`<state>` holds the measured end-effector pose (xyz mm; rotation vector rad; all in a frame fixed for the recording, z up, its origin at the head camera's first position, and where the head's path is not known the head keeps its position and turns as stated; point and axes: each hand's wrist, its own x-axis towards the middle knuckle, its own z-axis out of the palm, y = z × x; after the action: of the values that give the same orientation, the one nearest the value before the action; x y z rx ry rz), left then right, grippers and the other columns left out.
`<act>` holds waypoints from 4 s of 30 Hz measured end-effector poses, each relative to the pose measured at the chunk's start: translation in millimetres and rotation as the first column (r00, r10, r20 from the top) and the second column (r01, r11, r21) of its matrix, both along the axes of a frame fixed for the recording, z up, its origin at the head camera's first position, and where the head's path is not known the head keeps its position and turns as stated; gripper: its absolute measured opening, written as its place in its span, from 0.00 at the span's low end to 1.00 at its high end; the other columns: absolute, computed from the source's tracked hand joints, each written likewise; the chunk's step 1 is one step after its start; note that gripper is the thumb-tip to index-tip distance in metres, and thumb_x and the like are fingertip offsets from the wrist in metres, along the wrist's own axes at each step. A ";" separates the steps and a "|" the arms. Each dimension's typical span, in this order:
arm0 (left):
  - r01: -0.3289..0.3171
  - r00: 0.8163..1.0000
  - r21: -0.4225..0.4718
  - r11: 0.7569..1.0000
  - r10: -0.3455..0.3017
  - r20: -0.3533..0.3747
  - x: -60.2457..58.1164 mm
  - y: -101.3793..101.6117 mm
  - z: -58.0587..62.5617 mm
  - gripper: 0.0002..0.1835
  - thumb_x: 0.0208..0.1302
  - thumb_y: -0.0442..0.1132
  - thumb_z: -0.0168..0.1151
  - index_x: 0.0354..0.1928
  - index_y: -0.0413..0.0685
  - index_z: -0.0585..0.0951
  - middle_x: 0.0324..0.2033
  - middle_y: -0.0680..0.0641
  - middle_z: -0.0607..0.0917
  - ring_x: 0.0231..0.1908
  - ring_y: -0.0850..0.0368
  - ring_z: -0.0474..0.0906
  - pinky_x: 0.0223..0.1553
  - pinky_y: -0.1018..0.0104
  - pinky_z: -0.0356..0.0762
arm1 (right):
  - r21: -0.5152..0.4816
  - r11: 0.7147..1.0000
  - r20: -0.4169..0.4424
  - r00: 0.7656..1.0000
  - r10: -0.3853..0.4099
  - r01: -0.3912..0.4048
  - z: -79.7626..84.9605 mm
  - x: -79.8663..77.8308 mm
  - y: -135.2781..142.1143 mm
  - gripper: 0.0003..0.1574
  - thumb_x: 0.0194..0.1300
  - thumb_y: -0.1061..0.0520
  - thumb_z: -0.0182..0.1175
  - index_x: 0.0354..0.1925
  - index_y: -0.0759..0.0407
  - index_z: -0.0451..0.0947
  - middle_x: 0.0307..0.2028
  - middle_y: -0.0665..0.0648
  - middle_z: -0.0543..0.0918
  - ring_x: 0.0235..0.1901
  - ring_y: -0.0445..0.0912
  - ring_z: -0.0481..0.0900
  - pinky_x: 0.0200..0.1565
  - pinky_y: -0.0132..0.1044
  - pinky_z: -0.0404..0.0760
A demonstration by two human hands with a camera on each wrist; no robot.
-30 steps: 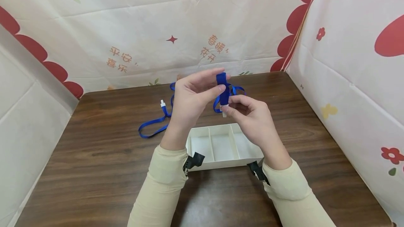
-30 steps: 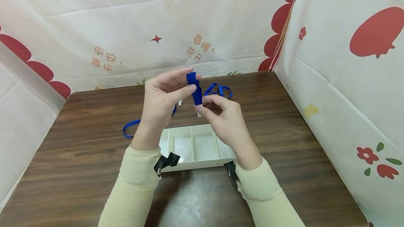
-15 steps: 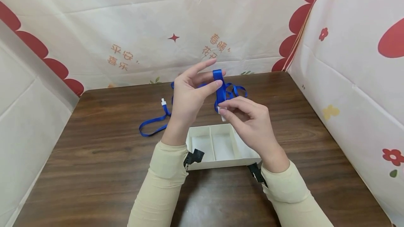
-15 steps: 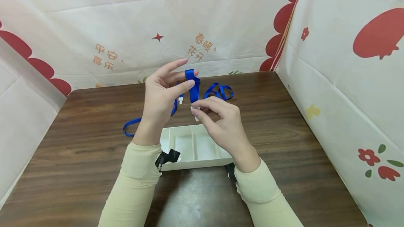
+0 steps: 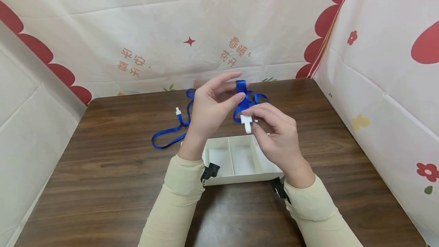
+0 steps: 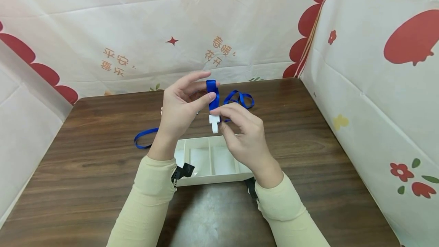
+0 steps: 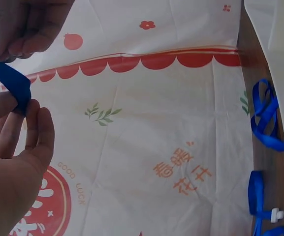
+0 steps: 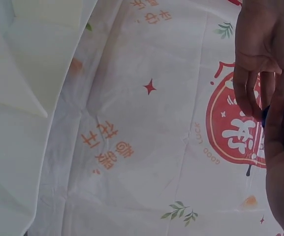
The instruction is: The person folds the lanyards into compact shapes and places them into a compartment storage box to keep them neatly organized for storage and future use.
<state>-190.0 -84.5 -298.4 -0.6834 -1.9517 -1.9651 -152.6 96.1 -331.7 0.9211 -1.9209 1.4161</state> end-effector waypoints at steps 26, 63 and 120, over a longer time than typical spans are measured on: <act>0.096 0.952 -0.250 0.963 -0.162 -0.259 11.0 5.3 -8.7 0.27 0.70 0.21 0.63 0.70 0.33 0.74 0.53 0.33 0.90 0.57 0.45 0.89 0.59 0.57 0.87 | -0.373 0.919 0.633 0.759 0.153 0.126 39.4 1.6 5.4 0.22 0.64 0.66 0.74 0.57 0.65 0.84 0.32 0.52 0.87 0.28 0.41 0.88 0.36 0.32 0.90; -0.052 0.999 -0.214 0.976 0.048 -0.020 14.3 7.8 -7.8 0.11 0.69 0.26 0.70 0.51 0.38 0.89 0.45 0.40 0.93 0.46 0.50 0.93 0.47 0.66 0.90 | 0.090 0.992 0.693 0.709 -0.130 0.094 38.1 -8.0 18.7 0.17 0.71 0.57 0.71 0.55 0.64 0.86 0.36 0.50 0.84 0.32 0.38 0.87 0.41 0.29 0.89; 0.288 0.834 -0.914 0.287 0.393 0.387 54.3 -48.4 -65.8 0.70 0.40 0.67 0.87 0.85 0.67 0.57 0.86 0.44 0.51 0.85 0.29 0.36 0.75 0.16 0.42 | 0.652 0.758 0.579 0.656 -0.483 -0.017 -22.0 -16.3 59.3 0.08 0.68 0.55 0.70 0.41 0.58 0.87 0.80 0.71 0.62 0.81 0.74 0.51 0.73 0.80 0.58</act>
<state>-135.8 -132.9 -364.2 -0.1627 -3.4931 -0.6160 -168.9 155.4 -353.7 0.2642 -3.1079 1.0468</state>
